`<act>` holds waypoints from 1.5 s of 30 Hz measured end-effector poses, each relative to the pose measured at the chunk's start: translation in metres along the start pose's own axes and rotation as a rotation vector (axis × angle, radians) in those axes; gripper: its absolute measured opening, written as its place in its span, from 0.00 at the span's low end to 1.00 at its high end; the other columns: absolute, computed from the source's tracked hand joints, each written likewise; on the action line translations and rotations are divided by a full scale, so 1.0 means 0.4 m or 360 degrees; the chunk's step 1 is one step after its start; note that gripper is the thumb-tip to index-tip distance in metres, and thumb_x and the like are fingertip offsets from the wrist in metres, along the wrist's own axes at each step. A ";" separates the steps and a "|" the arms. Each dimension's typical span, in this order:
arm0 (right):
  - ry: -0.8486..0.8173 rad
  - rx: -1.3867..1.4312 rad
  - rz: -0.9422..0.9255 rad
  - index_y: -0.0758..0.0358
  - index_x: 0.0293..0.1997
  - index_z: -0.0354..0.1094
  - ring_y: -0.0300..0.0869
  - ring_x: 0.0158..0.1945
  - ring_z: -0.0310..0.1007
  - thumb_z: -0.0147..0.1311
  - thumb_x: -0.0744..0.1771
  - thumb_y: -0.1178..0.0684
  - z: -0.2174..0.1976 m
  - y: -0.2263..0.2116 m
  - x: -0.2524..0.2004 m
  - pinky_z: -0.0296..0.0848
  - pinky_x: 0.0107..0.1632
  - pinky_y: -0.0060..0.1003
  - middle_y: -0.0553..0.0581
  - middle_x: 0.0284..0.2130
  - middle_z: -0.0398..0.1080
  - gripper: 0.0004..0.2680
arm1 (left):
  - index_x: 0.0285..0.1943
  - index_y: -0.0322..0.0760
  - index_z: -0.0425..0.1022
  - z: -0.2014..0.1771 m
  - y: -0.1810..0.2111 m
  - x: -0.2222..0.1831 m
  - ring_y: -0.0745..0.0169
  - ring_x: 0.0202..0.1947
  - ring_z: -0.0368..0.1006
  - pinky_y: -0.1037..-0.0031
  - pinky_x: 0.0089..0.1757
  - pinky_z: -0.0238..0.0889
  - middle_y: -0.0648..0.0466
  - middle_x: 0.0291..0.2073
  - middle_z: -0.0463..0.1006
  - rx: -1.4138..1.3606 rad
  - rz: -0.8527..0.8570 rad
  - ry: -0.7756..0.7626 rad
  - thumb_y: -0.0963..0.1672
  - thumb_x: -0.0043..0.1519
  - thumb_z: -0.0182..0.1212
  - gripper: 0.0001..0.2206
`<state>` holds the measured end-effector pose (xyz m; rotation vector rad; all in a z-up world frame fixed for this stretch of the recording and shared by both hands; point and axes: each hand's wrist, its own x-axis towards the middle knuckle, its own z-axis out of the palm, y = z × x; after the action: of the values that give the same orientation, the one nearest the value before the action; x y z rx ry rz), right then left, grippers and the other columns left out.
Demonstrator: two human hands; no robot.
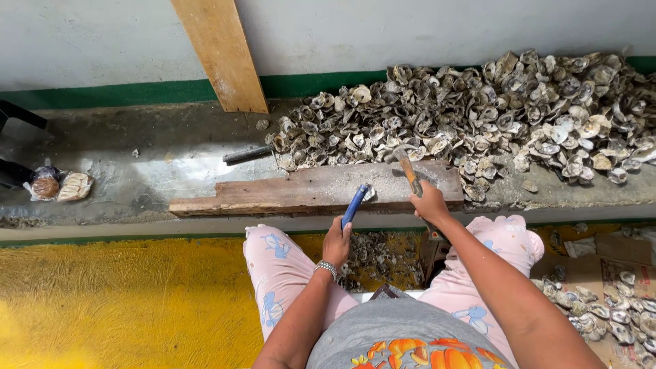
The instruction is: Using a small hammer and chisel to break and clean oyster shells on a wooden board.
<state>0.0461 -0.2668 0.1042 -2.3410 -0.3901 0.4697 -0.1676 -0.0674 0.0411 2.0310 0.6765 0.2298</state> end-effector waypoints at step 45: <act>0.0462 0.0717 0.0233 0.62 0.60 0.70 0.35 0.32 0.74 0.53 0.68 0.57 -0.306 -0.096 -0.296 0.75 0.24 0.36 0.59 0.37 0.72 0.14 | 0.57 0.42 0.73 -0.030 -0.040 0.019 0.72 0.22 0.59 0.74 0.26 0.57 0.59 0.24 0.65 -0.0918 -0.0204 0.0576 0.52 0.70 0.52 0.16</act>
<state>-0.0113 -0.3589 0.2408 -1.9622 0.0268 0.2466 -0.1722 -0.0478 0.0331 1.3993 0.8446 0.6481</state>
